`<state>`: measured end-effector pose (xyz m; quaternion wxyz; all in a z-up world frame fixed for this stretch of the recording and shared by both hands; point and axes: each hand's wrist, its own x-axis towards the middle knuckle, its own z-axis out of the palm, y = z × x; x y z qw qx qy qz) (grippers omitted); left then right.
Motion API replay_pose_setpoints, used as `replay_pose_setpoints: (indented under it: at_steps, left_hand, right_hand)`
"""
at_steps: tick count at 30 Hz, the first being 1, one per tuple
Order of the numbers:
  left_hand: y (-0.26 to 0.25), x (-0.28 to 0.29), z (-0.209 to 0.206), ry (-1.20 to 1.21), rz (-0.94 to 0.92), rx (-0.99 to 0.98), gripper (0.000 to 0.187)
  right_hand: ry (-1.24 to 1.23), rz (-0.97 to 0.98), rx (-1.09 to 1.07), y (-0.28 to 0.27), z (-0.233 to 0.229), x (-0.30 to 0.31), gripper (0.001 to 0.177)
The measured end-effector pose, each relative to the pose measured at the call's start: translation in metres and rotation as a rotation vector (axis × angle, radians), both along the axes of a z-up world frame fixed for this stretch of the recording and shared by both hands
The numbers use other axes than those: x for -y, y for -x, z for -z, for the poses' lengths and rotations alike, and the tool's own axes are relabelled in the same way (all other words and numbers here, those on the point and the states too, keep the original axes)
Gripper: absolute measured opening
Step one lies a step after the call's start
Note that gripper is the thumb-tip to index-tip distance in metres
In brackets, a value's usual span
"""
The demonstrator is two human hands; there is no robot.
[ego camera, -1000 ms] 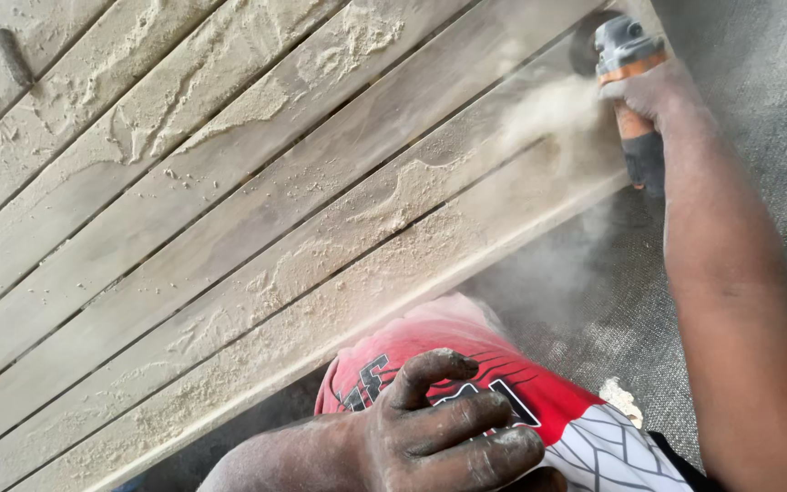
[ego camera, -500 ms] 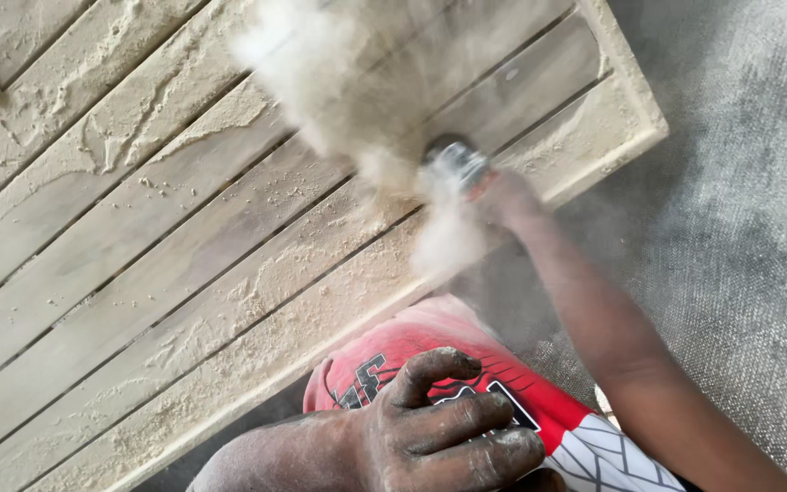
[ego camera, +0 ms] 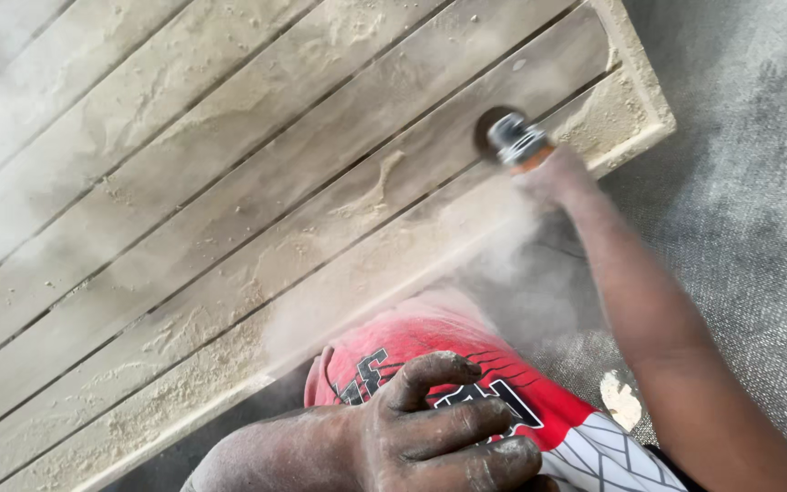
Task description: The person uses an angle grinder with a sanding disc to smooth the surface of a wooden pallet. They move the tool back and forth across the slats, generating sawdust, and work along the length of the pallet.
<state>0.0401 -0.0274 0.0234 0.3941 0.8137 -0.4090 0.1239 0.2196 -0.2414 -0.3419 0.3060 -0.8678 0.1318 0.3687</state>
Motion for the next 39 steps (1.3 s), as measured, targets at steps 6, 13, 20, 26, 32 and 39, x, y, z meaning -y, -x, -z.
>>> replay_pose_setpoints:
  at_steps: [6, 13, 20, 26, 32, 39]
  left_hand:
    - [0.006, -0.015, 0.01, 0.044, -0.013, 0.124, 0.004]
    - [0.043, -0.001, 0.019, 0.06, -0.398, 0.365, 0.015]
    - [0.043, -0.022, 0.02, 0.032, -0.252, 0.359, 0.012]
    - [0.043, -0.019, 0.033, 0.171, 0.0, 0.139, 0.021]
    - [0.054, -0.017, 0.035, 0.212, 0.161, -0.036, 0.034]
    - [0.084, -0.049, 0.032, 0.186, 0.223, -0.057, 0.022]
  right_hand:
    - [0.048, 0.129, 0.175, -0.059, 0.071, 0.093, 0.074]
    - [0.043, 0.052, 0.208, -0.102, 0.078, 0.081, 0.077]
    - [0.054, -0.182, 0.242, -0.114, 0.073, 0.027, 0.08]
    - [0.011, -0.441, 0.18, -0.055, 0.044, -0.087, 0.08]
    - [0.034, -0.785, 0.133, 0.032, -0.012, -0.24, 0.056]
    - [-0.119, -1.049, 0.254, 0.143, 0.023, -0.32, 0.037]
